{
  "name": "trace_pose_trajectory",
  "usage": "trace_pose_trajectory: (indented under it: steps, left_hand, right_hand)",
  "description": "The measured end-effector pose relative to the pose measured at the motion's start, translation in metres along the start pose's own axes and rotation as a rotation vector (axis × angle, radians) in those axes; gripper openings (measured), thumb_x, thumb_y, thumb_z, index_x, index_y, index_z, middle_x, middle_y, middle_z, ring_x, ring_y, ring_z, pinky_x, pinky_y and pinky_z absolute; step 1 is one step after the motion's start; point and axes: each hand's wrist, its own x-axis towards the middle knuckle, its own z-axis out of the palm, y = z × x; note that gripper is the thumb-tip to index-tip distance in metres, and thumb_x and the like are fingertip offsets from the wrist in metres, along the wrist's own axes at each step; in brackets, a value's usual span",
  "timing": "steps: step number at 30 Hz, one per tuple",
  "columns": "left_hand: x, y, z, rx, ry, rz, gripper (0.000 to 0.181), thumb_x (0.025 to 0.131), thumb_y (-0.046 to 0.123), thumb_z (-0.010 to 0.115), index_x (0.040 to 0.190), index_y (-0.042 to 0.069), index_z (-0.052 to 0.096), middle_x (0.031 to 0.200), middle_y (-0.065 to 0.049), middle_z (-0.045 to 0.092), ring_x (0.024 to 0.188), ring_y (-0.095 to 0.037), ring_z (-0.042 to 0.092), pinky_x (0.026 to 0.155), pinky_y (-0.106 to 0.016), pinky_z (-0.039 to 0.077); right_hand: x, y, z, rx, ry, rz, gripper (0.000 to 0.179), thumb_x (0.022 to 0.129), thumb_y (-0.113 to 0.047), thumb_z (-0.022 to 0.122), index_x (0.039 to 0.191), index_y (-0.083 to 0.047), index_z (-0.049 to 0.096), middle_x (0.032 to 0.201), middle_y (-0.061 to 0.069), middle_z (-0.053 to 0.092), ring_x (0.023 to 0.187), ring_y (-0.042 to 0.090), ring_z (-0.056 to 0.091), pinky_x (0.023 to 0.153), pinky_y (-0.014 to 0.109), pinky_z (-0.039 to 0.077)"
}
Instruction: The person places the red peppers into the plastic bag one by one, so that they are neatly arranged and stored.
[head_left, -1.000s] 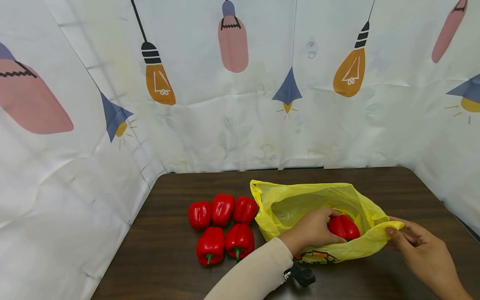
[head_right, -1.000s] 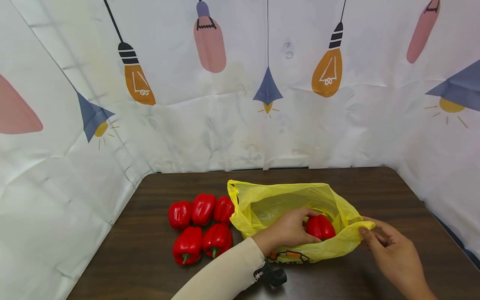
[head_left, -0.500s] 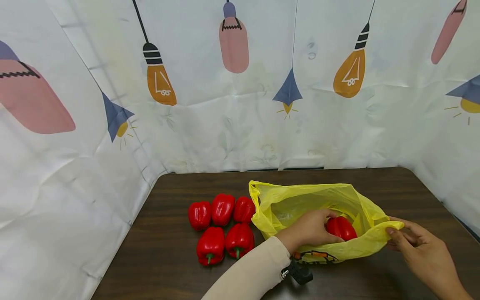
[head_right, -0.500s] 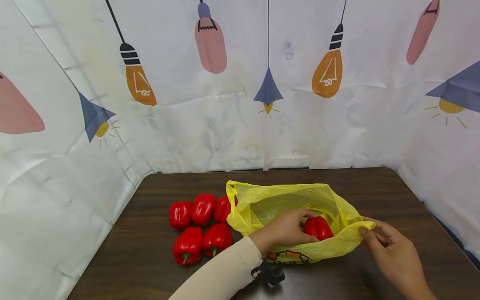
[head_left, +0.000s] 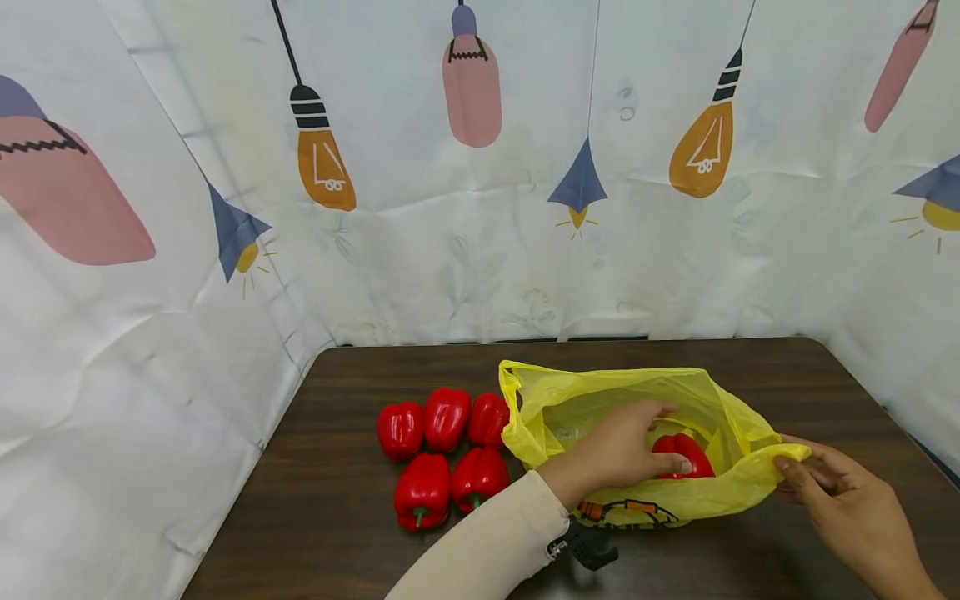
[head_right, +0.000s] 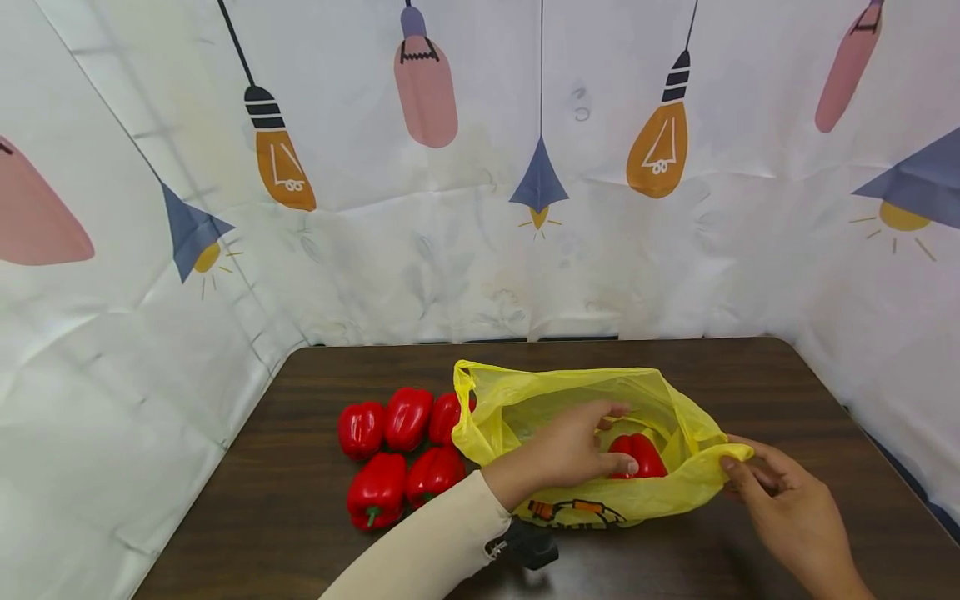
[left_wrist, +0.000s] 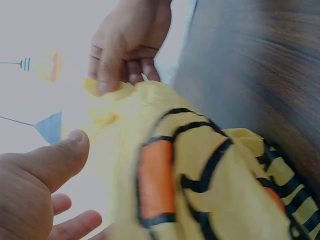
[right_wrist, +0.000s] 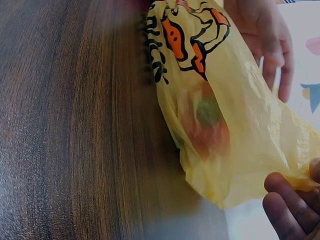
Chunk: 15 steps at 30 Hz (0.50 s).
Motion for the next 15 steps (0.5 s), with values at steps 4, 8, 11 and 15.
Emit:
trace_pose_trajectory:
  steps: [4,8,11,15]
  left_hand:
    - [-0.006,0.006,-0.012,-0.014,-0.006,0.033,0.069,0.09,0.042,0.079,0.151,0.026,0.049,0.143,0.015,0.054,0.126,-0.005,0.056,0.091,-0.019,0.05]
    - [-0.014,0.009,-0.026,-0.047,-0.005,0.077,0.069,0.091,0.039,0.078,0.151,0.026,0.048,0.144,0.014,0.053,0.127,-0.006,0.056,0.093,-0.018,0.049]
    - [-0.021,0.01,-0.036,-0.071,-0.006,0.103,0.069,0.092,0.038,0.078,0.152,0.026,0.046,0.146,0.014,0.052,0.127,-0.007,0.056,0.095,-0.018,0.049]
    - [-0.03,0.01,-0.048,-0.076,-0.006,0.118,0.069,0.093,0.038,0.077,0.153,0.027,0.045,0.148,0.014,0.05,0.127,-0.007,0.056,0.097,-0.017,0.048]
  right_hand:
    - [0.0,0.0,0.0,0.006,0.0,0.0,0.054,0.106,-0.036,0.057,0.143,0.004,0.053,0.105,0.02,0.075,0.069,0.006,0.071,0.053,0.027,0.055]
    - [0.001,0.001,0.0,0.012,-0.003,0.007,0.054,0.106,-0.036,0.057,0.142,0.003,0.054,0.102,0.017,0.076,0.069,0.007,0.071,0.053,0.026,0.054]
    - [0.001,0.001,0.0,0.006,-0.004,0.014,0.054,0.106,-0.038,0.057,0.142,0.004,0.054,0.101,0.015,0.076,0.069,0.007,0.071,0.053,0.027,0.054]
    - [0.001,0.0,0.0,0.012,-0.006,0.01,0.054,0.106,-0.037,0.057,0.142,0.004,0.054,0.101,0.015,0.076,0.069,0.008,0.071,0.053,0.026,0.054]
